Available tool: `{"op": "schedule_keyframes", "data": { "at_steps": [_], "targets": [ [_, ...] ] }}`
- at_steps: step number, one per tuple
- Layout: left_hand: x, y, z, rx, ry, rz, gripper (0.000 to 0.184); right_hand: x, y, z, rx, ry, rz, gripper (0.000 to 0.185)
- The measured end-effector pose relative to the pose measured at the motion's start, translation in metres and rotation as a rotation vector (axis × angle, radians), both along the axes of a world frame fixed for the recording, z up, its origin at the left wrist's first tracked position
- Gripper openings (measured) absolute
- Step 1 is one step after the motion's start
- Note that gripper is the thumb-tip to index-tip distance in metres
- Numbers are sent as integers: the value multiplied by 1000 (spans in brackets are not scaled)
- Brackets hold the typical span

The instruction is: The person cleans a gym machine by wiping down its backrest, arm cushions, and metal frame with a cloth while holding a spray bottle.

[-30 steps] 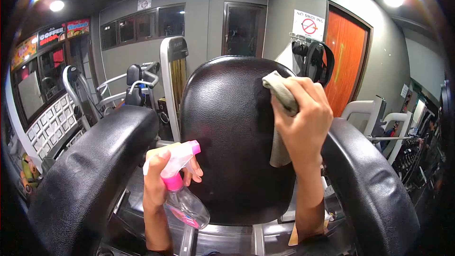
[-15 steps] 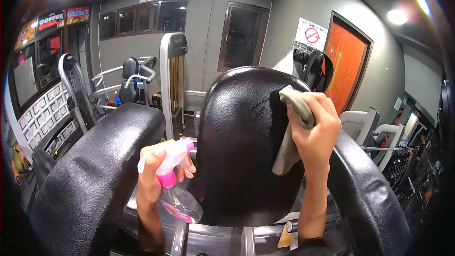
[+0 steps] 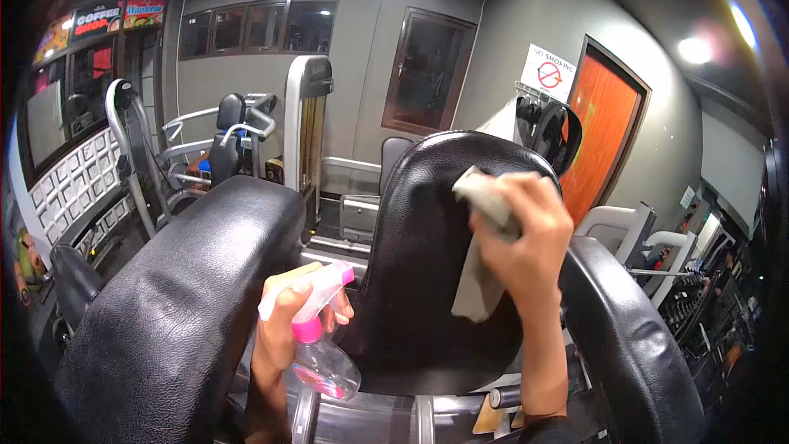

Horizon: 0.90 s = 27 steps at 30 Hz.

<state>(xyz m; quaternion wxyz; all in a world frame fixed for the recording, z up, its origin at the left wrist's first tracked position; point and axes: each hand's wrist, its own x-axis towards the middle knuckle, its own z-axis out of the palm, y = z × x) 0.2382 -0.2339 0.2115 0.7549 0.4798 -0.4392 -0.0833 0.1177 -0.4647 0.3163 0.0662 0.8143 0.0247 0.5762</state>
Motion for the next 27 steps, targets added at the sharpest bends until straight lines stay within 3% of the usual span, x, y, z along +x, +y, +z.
{"op": "schedule_keyframes", "data": {
  "at_steps": [3, 9, 12, 17, 19, 25, 27],
  "targets": [
    [-3, 5, -1, 39, 11, 10, 56, 15, 6, 12, 32, -97, -8, 31],
    [-7, 5, -2, 65, 81, 2, 53, 23, 61, -31, -115, 331, 59, 37],
    [-8, 11, -1, 76, 75, -8, 52, 17, 53, -22, -101, 391, 110, 32],
    [-11, 17, -7, 103, 91, -17, 52, 35, 38, 26, -50, 130, -11, 25],
    [-13, 18, -11, 125, 116, -10, 53, 41, 42, 32, -69, 149, -11, 21],
    [-12, 20, -22, 168, 133, -52, 54, 46, 76, 20, -509, 649, -32, 22],
    [-12, 22, -26, 170, 149, -69, 56, 50, 76, 30, -533, 709, -39, 22]
  ]
}}
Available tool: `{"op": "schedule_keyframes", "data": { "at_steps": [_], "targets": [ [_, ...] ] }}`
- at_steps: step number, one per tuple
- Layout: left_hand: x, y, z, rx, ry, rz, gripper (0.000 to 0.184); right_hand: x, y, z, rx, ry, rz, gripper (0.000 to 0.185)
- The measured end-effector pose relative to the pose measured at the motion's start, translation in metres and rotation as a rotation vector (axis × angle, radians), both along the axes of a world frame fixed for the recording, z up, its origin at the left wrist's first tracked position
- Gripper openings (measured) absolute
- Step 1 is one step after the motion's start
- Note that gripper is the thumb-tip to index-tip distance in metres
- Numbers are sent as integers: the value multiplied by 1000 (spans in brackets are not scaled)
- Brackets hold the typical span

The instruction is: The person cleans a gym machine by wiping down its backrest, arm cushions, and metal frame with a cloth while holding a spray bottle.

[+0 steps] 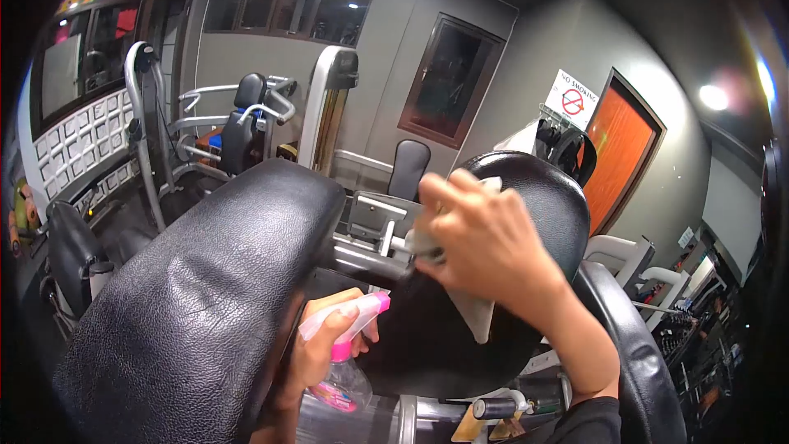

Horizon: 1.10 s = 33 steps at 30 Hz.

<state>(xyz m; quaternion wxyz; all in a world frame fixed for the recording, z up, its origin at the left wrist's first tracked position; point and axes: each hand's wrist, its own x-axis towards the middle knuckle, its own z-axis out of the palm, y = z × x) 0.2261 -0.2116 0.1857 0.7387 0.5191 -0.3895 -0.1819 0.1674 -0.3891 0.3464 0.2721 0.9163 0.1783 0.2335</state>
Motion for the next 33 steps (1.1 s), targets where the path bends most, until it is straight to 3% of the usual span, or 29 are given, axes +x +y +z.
{"op": "schedule_keyframes", "data": {
  "at_steps": [2, 7, 9, 16, 22, 24, 28, 33],
  "targets": [
    [-1, 3, -5, 31, 4, -8, 57, 3, 0, 21, 87, -74, -53, 24],
    [-4, 4, -8, 84, 17, 32, 59, 34, -3, 43, -45, -237, -142, 21],
    [-5, 4, -10, 96, 22, 25, 59, 44, 14, 43, -37, -72, -467, 24],
    [-9, 7, -26, 88, 55, -68, 53, 47, 72, -21, -400, 344, -557, 11],
    [-11, 17, -21, 173, 10, -53, 58, 30, 48, 4, -106, 365, -482, 10],
    [-12, 15, -19, 204, 27, -8, 61, 22, 40, 14, -207, 134, -413, 5],
    [-13, 12, -23, 171, 16, -53, 58, 16, 15, 29, -46, -56, -193, 4],
    [-19, 6, -23, 98, 22, -65, 55, -10, 15, -15, -22, -7, -102, 7]
  ]
}}
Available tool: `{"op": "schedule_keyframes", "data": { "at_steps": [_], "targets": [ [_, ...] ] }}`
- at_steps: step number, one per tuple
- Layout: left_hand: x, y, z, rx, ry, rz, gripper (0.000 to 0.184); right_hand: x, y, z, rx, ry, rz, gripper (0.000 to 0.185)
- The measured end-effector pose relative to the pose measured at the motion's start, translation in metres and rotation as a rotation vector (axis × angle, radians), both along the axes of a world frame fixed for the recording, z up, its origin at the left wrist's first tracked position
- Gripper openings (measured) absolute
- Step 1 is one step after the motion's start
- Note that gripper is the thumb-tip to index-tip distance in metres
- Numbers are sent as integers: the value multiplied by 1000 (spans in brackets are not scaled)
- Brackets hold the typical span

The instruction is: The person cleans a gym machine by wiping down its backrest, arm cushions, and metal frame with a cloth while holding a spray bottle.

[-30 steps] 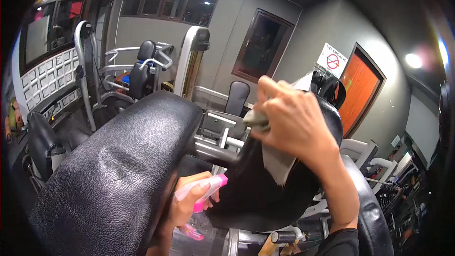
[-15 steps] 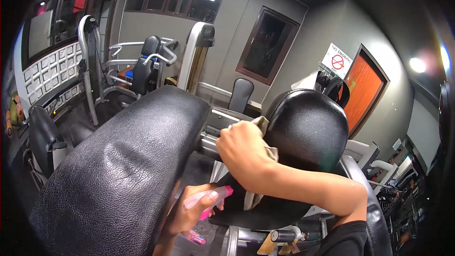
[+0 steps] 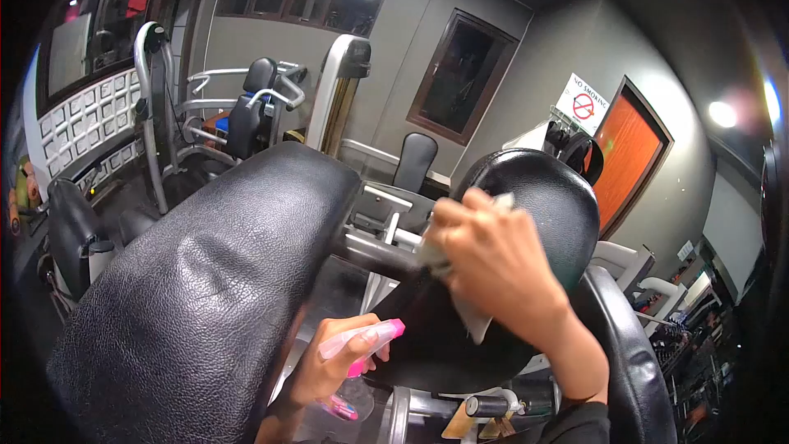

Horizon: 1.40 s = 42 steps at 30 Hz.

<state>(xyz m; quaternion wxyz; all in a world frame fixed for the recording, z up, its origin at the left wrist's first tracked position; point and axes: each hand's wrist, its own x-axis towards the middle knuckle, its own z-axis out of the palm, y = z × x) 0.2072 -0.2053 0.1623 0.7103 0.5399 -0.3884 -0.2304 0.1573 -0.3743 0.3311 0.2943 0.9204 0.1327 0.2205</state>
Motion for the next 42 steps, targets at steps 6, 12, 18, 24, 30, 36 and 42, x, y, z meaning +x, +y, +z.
{"op": "schedule_keyframes", "data": {
  "at_steps": [6, 12, 18, 24, 30, 36, 42],
  "targets": [
    [-5, -2, -10, -96, -34, 13, 62, -36, -20, -7, 129, 169, 38, 40],
    [-11, -8, -15, -139, -31, 4, 64, -45, -64, 7, 307, -351, 110, 41],
    [-21, -18, -23, -212, 45, 3, 60, -50, -58, -45, 352, -387, 156, 58],
    [-30, -16, -34, -216, 59, -22, 63, -71, -61, -57, 392, -324, 130, 53],
    [-36, -15, -39, -242, 123, -56, 65, -52, -85, -17, 439, -650, 98, 42],
    [-36, -8, -42, -234, 99, -62, 64, -69, -63, -71, 515, -453, 156, 49],
    [-34, 1, -33, -229, 48, -16, 62, -83, -84, -64, 446, -540, 80, 45]
  ]
}}
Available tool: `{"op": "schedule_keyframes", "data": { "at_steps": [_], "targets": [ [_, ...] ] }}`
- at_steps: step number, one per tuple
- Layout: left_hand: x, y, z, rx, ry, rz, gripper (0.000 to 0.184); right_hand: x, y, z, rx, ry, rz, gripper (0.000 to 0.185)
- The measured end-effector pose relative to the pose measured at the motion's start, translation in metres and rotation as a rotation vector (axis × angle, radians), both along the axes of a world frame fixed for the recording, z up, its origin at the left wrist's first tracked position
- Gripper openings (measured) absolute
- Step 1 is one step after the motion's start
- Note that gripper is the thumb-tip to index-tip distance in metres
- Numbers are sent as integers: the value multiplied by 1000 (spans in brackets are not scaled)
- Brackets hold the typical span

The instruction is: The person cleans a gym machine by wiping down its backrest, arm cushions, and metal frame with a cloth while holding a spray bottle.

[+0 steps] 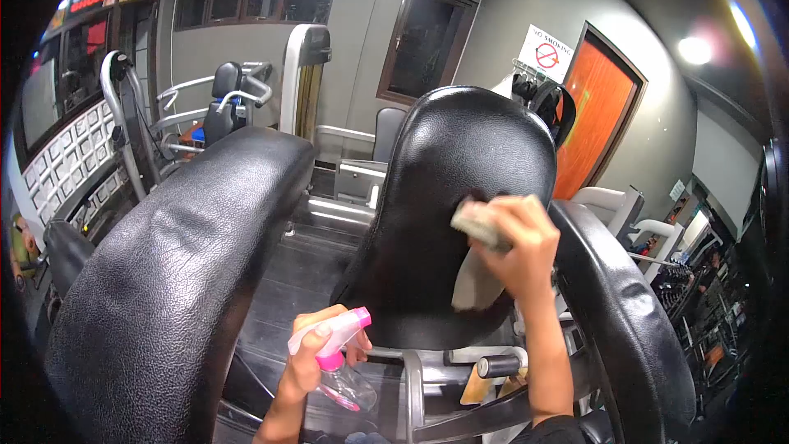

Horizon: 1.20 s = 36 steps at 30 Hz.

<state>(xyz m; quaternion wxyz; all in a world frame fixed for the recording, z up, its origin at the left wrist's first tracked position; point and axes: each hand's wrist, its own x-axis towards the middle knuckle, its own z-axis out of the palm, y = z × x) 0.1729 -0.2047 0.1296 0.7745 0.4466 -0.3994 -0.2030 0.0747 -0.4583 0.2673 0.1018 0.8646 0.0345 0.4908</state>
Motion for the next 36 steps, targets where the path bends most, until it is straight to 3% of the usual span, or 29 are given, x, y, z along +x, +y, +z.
{"op": "schedule_keyframes", "data": {
  "at_steps": [5, 14, 21, 25, 31, 36],
  "targets": [
    [4, -10, 12, -83, -25, 21, 61, 26, -20, 48, 186, -191, -13, 30],
    [9, -58, 25, -104, -27, -88, 56, -15, 8, -34, 234, -34, 50, 39],
    [8, -97, 46, -95, -125, -111, 55, 1, -43, 24, 260, -287, 3, 29],
    [3, -105, 53, -123, -79, -115, 55, -1, -27, 19, 275, -245, -7, 31],
    [-1, -108, 50, 16, -184, 66, 64, -38, -15, -49, 366, -110, 74, 37],
    [-5, -105, 50, 27, -113, 80, 54, -29, -45, -21, 359, -219, 83, 33]
  ]
}}
